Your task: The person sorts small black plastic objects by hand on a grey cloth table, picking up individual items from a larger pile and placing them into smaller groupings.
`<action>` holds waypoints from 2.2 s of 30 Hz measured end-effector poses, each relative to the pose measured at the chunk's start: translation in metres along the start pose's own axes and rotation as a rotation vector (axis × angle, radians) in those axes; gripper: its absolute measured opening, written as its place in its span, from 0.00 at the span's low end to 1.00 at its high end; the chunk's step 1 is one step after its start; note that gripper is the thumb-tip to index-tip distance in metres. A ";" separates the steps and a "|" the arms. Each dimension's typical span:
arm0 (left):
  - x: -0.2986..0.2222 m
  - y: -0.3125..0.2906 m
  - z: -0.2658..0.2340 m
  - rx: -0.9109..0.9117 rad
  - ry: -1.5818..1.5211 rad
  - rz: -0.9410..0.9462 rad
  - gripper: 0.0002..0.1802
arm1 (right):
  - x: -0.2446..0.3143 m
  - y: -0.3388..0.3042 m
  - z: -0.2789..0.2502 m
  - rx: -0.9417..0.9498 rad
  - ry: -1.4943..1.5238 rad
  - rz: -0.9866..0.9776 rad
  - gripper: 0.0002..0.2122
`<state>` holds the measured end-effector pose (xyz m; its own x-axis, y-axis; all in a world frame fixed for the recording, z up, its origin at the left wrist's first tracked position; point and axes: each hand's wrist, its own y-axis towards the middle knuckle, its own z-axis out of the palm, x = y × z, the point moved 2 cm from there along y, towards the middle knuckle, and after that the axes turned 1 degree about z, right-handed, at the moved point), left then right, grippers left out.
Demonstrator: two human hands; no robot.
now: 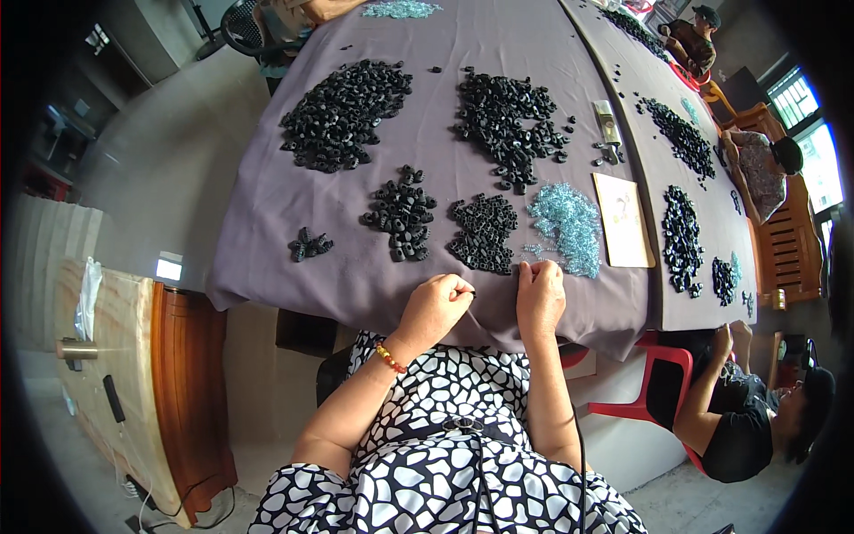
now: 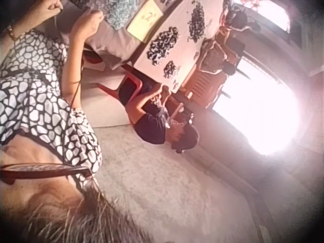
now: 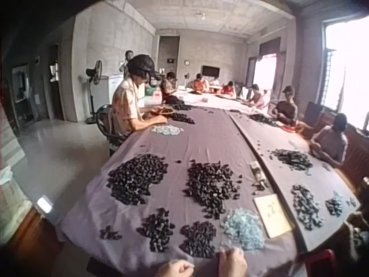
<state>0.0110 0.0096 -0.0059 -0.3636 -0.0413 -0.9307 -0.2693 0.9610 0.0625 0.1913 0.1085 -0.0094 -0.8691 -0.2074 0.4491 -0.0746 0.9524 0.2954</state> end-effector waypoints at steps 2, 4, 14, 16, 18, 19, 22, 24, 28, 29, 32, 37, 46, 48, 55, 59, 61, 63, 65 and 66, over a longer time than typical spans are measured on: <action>0.000 0.001 0.000 0.007 0.012 0.014 0.07 | 0.001 0.000 0.001 0.004 0.002 0.000 0.11; -0.004 0.000 -0.002 0.014 0.027 0.010 0.06 | 0.000 -0.002 0.003 -0.020 -0.023 -0.012 0.10; -0.001 -0.004 0.001 -0.015 0.050 0.055 0.06 | -0.003 -0.012 -0.004 -0.143 0.104 -0.051 0.10; 0.000 -0.006 0.001 -0.023 0.060 0.064 0.06 | -0.004 -0.013 -0.003 -0.154 0.096 -0.088 0.10; -0.001 -0.008 0.001 -0.030 0.069 0.068 0.07 | -0.001 -0.015 -0.004 -0.190 0.113 -0.118 0.09; -0.003 -0.009 -0.001 -0.004 0.039 0.061 0.07 | -0.001 -0.015 -0.004 -0.186 0.117 -0.120 0.09; -0.005 -0.011 -0.002 0.026 -0.066 0.053 0.07 | -0.002 -0.017 -0.011 -0.090 0.205 -0.020 0.08; 0.001 -0.011 -0.004 0.048 -0.167 0.091 0.08 | -0.003 -0.019 -0.008 -0.052 0.299 0.006 0.08; 0.003 -0.009 -0.010 0.156 -0.533 -0.183 0.09 | 0.008 -0.021 -0.012 0.017 0.476 -0.002 0.05; -0.002 -0.009 -0.013 0.163 -0.609 -0.230 0.09 | 0.013 -0.022 -0.016 0.023 0.512 -0.048 0.06; 0.003 -0.010 -0.014 0.184 -0.751 -0.249 0.10 | 0.008 -0.027 -0.012 0.102 0.483 -0.096 0.08; -0.003 -0.011 -0.013 0.217 -0.853 -0.299 0.11 | 0.022 -0.030 -0.018 0.147 0.618 -0.096 0.05; 0.011 -0.013 -0.009 0.269 -0.912 -0.299 0.17 | 0.030 -0.036 -0.018 0.177 0.705 -0.081 0.05; 0.011 -0.013 -0.009 0.285 -0.898 -0.294 0.17 | 0.026 -0.037 -0.018 0.190 0.647 -0.118 0.04; 0.013 -0.014 -0.005 0.259 -0.874 -0.266 0.15 | 0.032 -0.045 -0.011 0.260 0.898 0.063 0.06; 0.014 -0.015 -0.005 0.264 -0.904 -0.268 0.16 | 0.036 -0.044 -0.018 0.259 0.811 -0.147 0.07; 0.014 -0.015 -0.005 0.277 -0.901 -0.259 0.15 | 0.045 -0.042 -0.025 0.218 0.706 -0.269 0.07; 0.015 -0.015 -0.004 0.280 -0.884 -0.257 0.15 | 0.046 -0.044 -0.023 0.230 0.727 -0.246 0.07; 0.016 -0.014 -0.003 0.281 -0.867 -0.254 0.15 | 0.046 -0.045 -0.022 0.243 0.749 -0.225 0.07; 0.017 -0.014 -0.003 0.293 -0.856 -0.254 0.15 | 0.046 -0.046 -0.022 0.268 0.728 -0.235 0.07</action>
<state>0.0055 -0.0057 -0.0218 0.4859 -0.1560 -0.8600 0.0265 0.9861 -0.1639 0.1654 0.0504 0.0166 -0.2867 -0.4138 0.8641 -0.4103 0.8681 0.2796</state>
